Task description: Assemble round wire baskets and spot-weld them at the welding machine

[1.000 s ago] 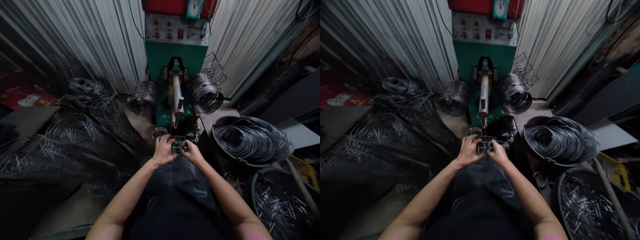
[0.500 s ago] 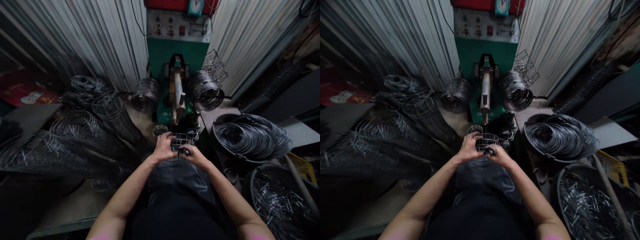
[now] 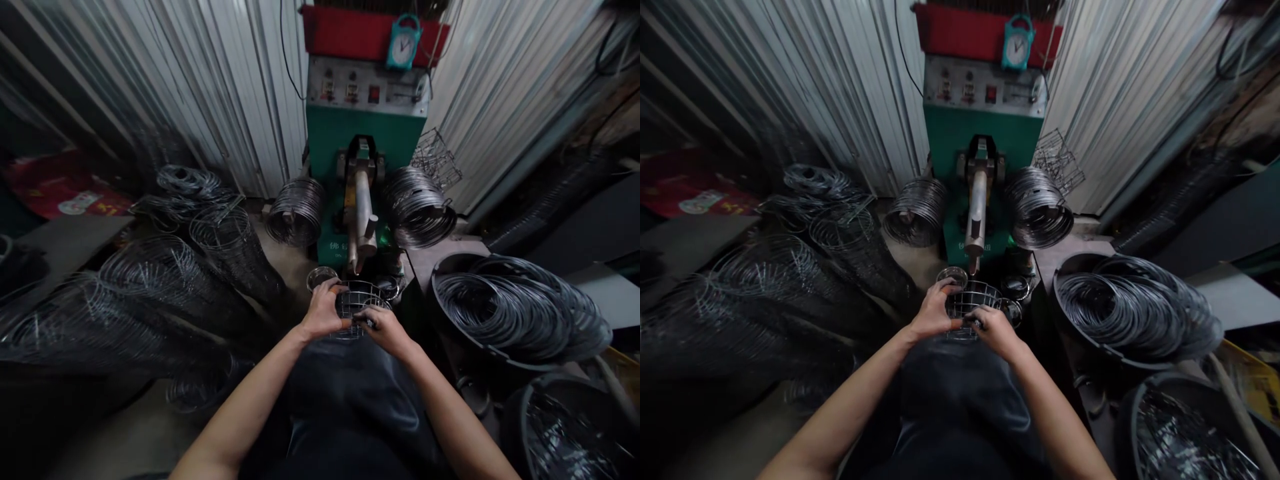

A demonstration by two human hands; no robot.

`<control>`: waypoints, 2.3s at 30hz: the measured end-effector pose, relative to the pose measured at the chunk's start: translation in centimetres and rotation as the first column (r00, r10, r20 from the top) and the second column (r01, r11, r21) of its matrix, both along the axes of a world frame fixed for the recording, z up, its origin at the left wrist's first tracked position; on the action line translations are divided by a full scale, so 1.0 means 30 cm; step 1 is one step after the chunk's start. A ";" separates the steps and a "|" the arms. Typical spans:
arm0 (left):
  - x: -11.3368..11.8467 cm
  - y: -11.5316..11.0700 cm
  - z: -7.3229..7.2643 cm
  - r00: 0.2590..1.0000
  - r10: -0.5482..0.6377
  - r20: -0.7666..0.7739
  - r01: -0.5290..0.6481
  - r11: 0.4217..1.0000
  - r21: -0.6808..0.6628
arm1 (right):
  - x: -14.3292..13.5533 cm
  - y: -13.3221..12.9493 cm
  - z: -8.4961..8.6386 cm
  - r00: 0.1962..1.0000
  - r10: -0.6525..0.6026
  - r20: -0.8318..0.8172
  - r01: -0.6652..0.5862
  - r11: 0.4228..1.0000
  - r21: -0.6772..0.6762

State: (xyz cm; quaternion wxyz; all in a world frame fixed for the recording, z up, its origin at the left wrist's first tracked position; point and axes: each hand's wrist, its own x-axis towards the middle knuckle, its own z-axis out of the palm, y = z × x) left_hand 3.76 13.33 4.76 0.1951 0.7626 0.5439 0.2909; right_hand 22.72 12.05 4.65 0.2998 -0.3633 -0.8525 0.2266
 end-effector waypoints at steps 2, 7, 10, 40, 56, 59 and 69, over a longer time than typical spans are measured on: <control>-0.003 0.027 -0.003 1.000 -0.005 0.013 0.005 1.000 0.011 | -0.004 0.023 0.002 1.000 0.004 0.014 -0.005 1.000 0.016; -0.013 0.061 0.001 0.999 -0.025 0.032 0.024 0.999 0.023 | -0.013 0.055 0.008 0.999 0.004 0.046 -0.006 0.999 0.031; -0.012 0.049 -0.001 0.998 -0.030 0.062 0.028 0.999 0.034 | -0.012 0.051 0.011 0.998 0.003 0.057 -0.004 1.000 0.023; -0.004 0.137 0.017 0.991 0.001 0.134 0.007 0.999 -0.054 | -0.017 0.150 0.035 0.997 -0.070 0.037 0.069 0.997 0.046; 0.011 0.177 0.025 0.993 0.102 0.063 -0.101 0.995 -0.014 | -0.018 0.113 -0.020 0.808 -0.452 -0.378 0.409 0.892 -0.192; 0.007 0.204 0.015 0.990 0.117 0.079 -0.116 0.993 -0.020 | 0.028 0.079 -0.077 0.569 -0.673 -0.473 0.376 0.725 -0.578; 0.007 0.287 0.027 0.988 0.143 0.062 -0.141 0.989 -0.041 | 0.138 -0.141 -0.358 0.652 -0.702 -0.287 0.533 0.693 -0.486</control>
